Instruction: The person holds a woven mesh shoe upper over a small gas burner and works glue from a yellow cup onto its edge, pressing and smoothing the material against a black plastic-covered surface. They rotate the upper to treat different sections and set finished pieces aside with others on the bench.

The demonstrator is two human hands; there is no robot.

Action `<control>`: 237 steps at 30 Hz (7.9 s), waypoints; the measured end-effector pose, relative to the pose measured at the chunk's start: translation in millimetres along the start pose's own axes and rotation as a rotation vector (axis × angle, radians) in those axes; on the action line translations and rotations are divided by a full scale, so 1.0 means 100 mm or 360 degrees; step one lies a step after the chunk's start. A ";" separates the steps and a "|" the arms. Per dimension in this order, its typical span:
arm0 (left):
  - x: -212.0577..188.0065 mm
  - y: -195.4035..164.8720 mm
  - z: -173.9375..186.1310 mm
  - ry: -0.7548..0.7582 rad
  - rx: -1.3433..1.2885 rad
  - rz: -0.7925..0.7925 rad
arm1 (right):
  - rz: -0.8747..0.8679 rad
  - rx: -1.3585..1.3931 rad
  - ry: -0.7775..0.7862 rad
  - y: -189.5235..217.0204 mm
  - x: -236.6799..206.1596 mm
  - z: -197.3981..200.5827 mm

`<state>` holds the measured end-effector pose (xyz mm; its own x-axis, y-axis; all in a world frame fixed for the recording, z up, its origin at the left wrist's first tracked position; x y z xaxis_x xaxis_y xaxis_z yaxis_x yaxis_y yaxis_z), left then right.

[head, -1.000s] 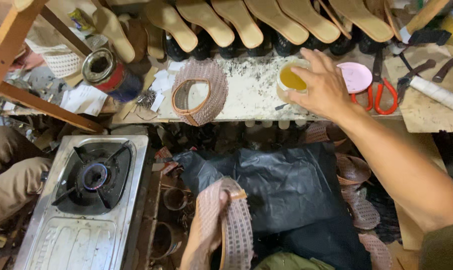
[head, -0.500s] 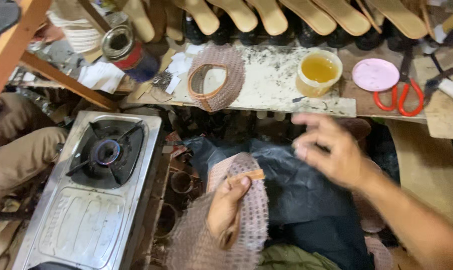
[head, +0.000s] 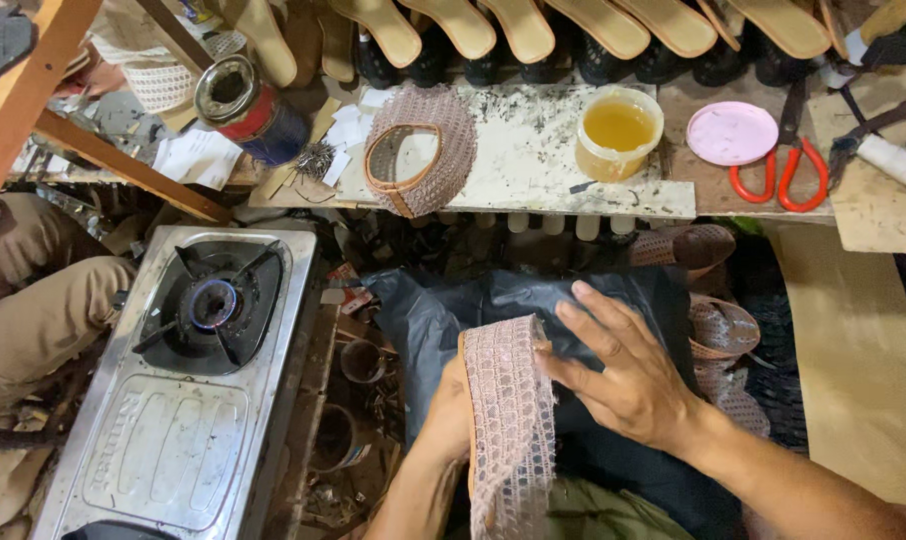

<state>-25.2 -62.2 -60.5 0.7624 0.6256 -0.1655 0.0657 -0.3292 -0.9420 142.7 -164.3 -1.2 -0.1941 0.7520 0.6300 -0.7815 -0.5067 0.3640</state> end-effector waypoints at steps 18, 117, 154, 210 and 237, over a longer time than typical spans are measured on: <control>0.09 -0.22 0.10 -0.0202 0.0373 -0.0115 | 0.0144 0.0127 -0.0015 0.04 0.04 0.00; 0.08 0.86 0.28 0.0066 -0.0907 0.0283 | -0.0422 -0.0555 -0.0151 -1.85 0.88 0.46; 0.11 0.20 -0.18 0.0329 -0.0876 0.0097 | -0.0009 0.0320 -0.0051 -0.05 -0.16 0.18; -0.12 0.18 -0.19 0.0623 -0.0440 0.0457 | -0.0169 0.0480 0.0059 -0.09 -0.06 0.10; -0.11 0.02 0.12 -0.0029 -0.0200 0.0185 | -0.1075 0.1347 -0.0007 -0.05 -0.08 0.01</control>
<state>-41.3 -61.5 -64.4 0.7579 0.5905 -0.2772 0.0588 -0.4851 -0.8725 148.3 -167.8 -7.5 0.1268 0.9842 0.1233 -0.0625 -0.1161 0.9913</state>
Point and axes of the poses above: each hand's wrist, its own x-axis towards the middle knuckle, its own z-axis out of the back of the hand, y = z × x, the point moved 4 cm from there along x, towards the middle knuckle, and after that the axes turned 10 degrees about x, right-handed, at the moved point
